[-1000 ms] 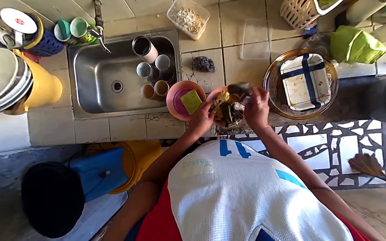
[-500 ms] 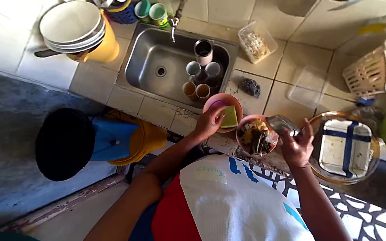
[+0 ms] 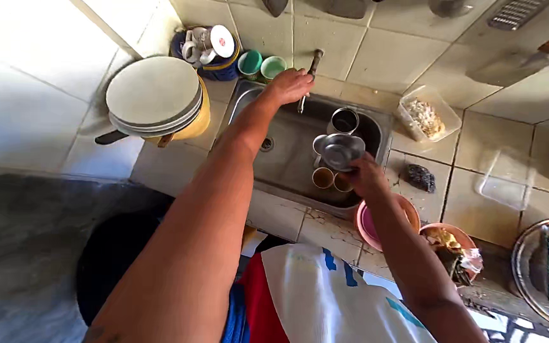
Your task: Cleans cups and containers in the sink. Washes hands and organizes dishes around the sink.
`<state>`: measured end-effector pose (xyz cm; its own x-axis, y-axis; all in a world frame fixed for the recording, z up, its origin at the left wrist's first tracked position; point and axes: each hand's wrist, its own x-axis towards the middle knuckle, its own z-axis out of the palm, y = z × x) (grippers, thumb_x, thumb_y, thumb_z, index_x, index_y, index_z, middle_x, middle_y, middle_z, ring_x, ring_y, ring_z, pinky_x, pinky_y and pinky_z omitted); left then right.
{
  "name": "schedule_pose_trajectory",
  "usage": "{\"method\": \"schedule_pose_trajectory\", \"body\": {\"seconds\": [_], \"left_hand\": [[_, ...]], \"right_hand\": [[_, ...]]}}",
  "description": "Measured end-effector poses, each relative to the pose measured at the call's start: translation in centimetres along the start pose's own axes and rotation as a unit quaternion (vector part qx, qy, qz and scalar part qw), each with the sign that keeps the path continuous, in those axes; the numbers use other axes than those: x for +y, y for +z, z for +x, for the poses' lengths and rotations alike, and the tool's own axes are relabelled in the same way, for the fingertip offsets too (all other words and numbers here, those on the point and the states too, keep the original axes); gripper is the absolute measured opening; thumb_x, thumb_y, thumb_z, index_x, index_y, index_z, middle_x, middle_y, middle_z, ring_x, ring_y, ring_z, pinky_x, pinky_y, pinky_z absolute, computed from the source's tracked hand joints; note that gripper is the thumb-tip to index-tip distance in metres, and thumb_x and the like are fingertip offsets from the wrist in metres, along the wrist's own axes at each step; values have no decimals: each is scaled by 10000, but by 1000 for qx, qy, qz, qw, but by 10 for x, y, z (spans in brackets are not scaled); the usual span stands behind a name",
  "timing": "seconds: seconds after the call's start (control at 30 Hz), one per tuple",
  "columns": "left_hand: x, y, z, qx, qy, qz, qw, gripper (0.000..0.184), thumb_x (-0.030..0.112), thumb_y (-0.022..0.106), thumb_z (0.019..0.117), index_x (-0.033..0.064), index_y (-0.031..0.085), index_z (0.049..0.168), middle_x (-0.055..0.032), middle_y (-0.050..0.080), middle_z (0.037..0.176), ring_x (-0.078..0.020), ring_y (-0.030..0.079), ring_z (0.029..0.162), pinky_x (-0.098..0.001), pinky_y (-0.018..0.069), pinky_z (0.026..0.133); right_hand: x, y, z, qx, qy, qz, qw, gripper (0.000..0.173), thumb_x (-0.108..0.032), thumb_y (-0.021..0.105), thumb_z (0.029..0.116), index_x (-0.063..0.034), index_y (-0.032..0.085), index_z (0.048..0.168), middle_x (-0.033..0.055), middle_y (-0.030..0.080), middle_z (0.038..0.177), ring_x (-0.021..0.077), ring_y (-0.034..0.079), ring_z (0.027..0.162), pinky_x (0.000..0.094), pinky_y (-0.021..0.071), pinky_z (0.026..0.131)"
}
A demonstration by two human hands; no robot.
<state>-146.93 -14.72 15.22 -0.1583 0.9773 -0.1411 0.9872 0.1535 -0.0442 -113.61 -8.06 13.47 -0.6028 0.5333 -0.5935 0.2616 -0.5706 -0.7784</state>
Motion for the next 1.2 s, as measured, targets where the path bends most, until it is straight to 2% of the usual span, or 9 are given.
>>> {"method": "schedule_pose_trajectory", "body": {"seconds": [0.17,0.47,0.6,0.7,0.8,0.9,1.03,1.1,1.2], "left_hand": [[-22,-2,15,-53,90,12,994,471,337,370,1118,-49,562,1309,-315,592,1257,-510,605,1149,-628,502,923],[15,23,3,78,-261,-219,937,629,596,437,1039,34,643,1230,-162,708,1097,-330,700,1045,-515,563,858],[30,113,-30,111,-400,-680,604,724,546,443,1054,59,334,1578,-213,542,1457,-295,567,1307,-469,484,1087],[53,162,-26,73,-396,-864,302,528,388,434,1094,176,306,1561,-191,550,1386,-299,638,1096,-471,573,864],[51,179,-15,82,-432,-833,336,476,147,508,1055,126,397,1518,-184,587,1303,-260,620,1020,-438,545,832],[30,194,-4,28,-391,-782,485,435,97,499,1029,81,482,1464,-198,620,1294,-288,629,1107,-490,538,915],[-21,193,5,-71,-276,-659,696,439,112,573,1024,20,527,1450,-253,583,1391,-377,566,1287,-559,447,1084],[-30,194,7,-102,-259,-701,657,455,96,570,1018,50,513,1467,-197,596,1390,-299,589,1256,-496,479,1062],[-17,184,2,-15,-285,-871,400,336,127,484,1016,78,548,1342,-107,662,1105,-180,651,925,-369,564,800]], "right_hand": [[29,112,79,-1,92,-8,996,478,7,477,979,-68,420,1447,191,609,1189,274,693,894,403,619,720],[56,158,168,102,50,-155,981,503,-49,503,1015,-118,383,1499,252,604,1278,355,714,924,513,621,702],[46,155,178,122,27,-333,935,568,-93,535,995,-45,363,1535,321,603,1299,461,664,1097,638,559,890],[45,159,176,131,-28,-501,855,786,-84,621,942,24,197,1595,367,464,1473,534,523,1316,682,460,1038],[63,159,174,63,-171,-650,738,743,-114,637,936,117,288,1549,304,57,1690,506,92,1558,699,187,1212],[65,161,165,-86,-185,-791,577,659,-154,663,901,11,470,1509,267,257,1661,476,118,1561,765,-26,1198],[48,147,184,-182,-269,-832,449,452,-5,528,1000,-9,550,1452,201,500,1541,408,366,1493,715,71,1229],[42,144,194,-173,-291,-840,424,427,10,477,1020,-47,579,1431,163,530,1522,383,400,1477,686,116,1241],[35,164,188,-113,-143,-791,584,343,-80,507,1038,-85,632,1357,229,661,1304,454,601,1241,695,384,1083]]}}
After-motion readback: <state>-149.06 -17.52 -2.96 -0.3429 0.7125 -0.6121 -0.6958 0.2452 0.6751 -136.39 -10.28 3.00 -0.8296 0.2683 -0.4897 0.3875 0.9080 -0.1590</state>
